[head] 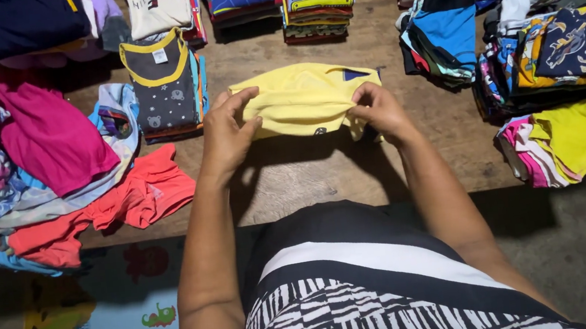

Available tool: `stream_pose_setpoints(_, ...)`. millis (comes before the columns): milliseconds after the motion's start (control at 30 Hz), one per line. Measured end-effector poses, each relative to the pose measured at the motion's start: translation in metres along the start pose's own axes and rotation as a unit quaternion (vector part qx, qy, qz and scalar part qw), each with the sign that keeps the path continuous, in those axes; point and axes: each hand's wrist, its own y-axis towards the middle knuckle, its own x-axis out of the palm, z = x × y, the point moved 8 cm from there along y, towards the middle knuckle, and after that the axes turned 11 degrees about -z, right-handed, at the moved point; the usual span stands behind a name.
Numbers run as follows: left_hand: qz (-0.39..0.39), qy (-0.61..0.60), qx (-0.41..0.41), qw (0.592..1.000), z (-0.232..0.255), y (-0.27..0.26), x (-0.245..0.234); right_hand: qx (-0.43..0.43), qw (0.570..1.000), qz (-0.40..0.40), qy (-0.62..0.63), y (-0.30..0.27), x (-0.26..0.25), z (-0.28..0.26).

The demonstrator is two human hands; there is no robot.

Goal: Folding various items of clothing on a low wooden surface.

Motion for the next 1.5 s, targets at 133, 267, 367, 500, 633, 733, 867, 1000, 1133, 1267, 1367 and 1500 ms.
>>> stream_pose_setpoints(133, -0.013, -0.069, 0.036, 0.997, 0.017, 0.007, -0.004, -0.047, 0.983, -0.020, 0.179, -0.011, -0.007, -0.033)
stream_pose_setpoints(267, 0.017, -0.010, 0.079, 0.997, 0.051, 0.013, -0.018, -0.205, 0.955, 0.068, 0.205, -0.029, -0.028, -0.083)
stream_pose_setpoints(367, 0.051, 0.069, 0.061, 0.994, 0.065, 0.014, -0.025, -0.248, 0.956, 0.084, 0.134, -0.047, -0.024, -0.127)
stream_pose_setpoints(500, 0.084, 0.105, 0.103, 0.986, 0.084, 0.015, -0.037, -0.217, 0.946, 0.169, -0.172, -0.065, -0.026, -0.161)
stream_pose_setpoints(633, 0.140, 0.109, 0.220, 0.959, 0.139, 0.014, -0.054, -0.298, 0.879, 0.192, -0.320, -0.087, -0.017, -0.199)
stream_pose_setpoints(733, 0.090, -0.141, 0.208, 0.964, 0.109, 0.032, -0.040, -0.310, 0.945, 0.069, -0.084, -0.074, -0.010, -0.197)
stream_pose_setpoints(867, 0.043, -0.332, 0.132, 0.933, 0.073, 0.053, 0.011, -0.198, 0.973, 0.045, -0.110, -0.058, 0.013, -0.191)
stream_pose_setpoints(1000, -0.033, 0.060, 0.169, 0.983, 0.144, 0.041, 0.036, -0.306, 0.915, 0.006, -0.262, -0.068, 0.048, -0.233)
stream_pose_setpoints(1133, -0.075, 0.163, 0.127, 0.976, 0.125, 0.044, 0.050, -0.254, 0.957, -0.062, -0.127, -0.065, 0.049, -0.228)
stream_pose_setpoints(1267, -0.047, 0.031, 0.192, 0.980, 0.122, 0.043, 0.038, -0.133, 0.985, -0.075, -0.080, -0.046, 0.021, -0.170)
stream_pose_setpoints(1367, -0.051, -0.044, 0.170, 0.983, 0.112, 0.044, 0.038, 0.072, 0.977, -0.109, -0.169, -0.035, 0.016, -0.112)
stream_pose_setpoints(1500, 0.010, 0.016, 0.131, 0.991, 0.102, 0.043, 0.038, 0.197, 0.944, -0.264, 0.022, -0.043, 0.052, -0.042)
